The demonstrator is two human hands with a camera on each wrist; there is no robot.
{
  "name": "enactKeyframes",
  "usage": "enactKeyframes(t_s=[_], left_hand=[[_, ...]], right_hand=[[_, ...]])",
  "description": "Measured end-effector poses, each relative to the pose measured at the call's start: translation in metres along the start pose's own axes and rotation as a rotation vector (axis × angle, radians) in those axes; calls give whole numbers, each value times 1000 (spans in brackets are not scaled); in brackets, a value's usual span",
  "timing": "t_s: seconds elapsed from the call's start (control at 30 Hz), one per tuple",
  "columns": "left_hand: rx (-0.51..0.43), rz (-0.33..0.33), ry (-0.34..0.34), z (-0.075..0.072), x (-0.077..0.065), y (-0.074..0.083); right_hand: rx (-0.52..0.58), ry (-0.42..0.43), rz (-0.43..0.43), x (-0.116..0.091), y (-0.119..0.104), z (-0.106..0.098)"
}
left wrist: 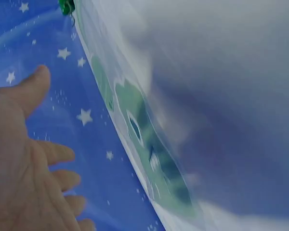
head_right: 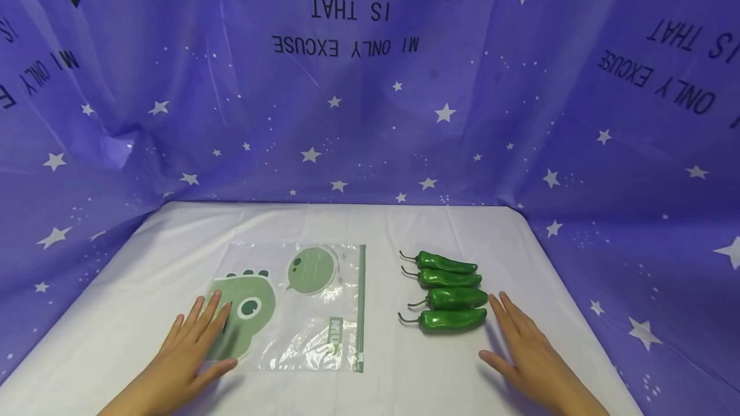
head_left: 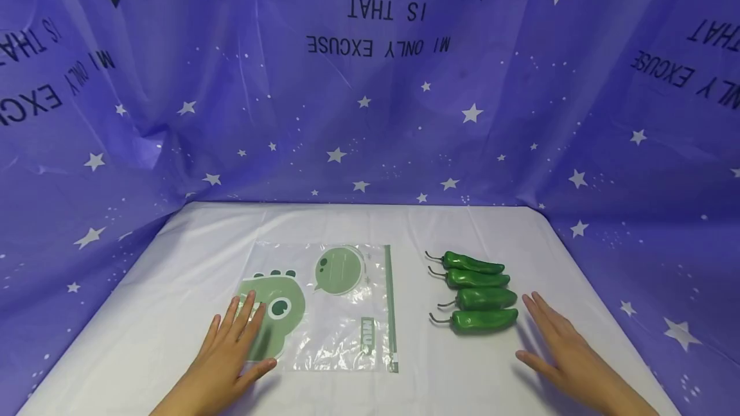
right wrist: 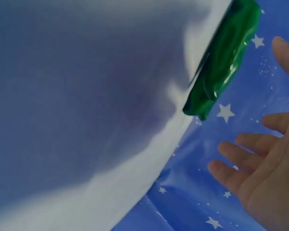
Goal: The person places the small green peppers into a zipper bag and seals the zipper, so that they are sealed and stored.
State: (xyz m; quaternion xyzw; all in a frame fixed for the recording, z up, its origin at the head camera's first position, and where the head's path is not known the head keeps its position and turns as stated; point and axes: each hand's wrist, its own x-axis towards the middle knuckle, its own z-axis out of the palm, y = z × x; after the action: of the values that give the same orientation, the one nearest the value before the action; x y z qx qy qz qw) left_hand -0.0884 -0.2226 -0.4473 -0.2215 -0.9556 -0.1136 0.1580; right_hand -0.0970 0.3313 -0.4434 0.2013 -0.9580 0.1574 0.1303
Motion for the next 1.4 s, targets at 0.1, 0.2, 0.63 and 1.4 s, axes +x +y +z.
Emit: enactKeyframes(t_s=[0.1,0.2,0.63,1.4], left_hand=[[-39,-11,-33,3,9,8],[-86,-37,-62,6,22,21],[-163,-33,-47,36,94,81],[-438,-63,-289,84,137,127]], right_hand=[[46,-48,59,2,0,3],[72,-77,92,6,0,6],[118,-87,172,18,-4,17],[168,78,66,32,13,26]])
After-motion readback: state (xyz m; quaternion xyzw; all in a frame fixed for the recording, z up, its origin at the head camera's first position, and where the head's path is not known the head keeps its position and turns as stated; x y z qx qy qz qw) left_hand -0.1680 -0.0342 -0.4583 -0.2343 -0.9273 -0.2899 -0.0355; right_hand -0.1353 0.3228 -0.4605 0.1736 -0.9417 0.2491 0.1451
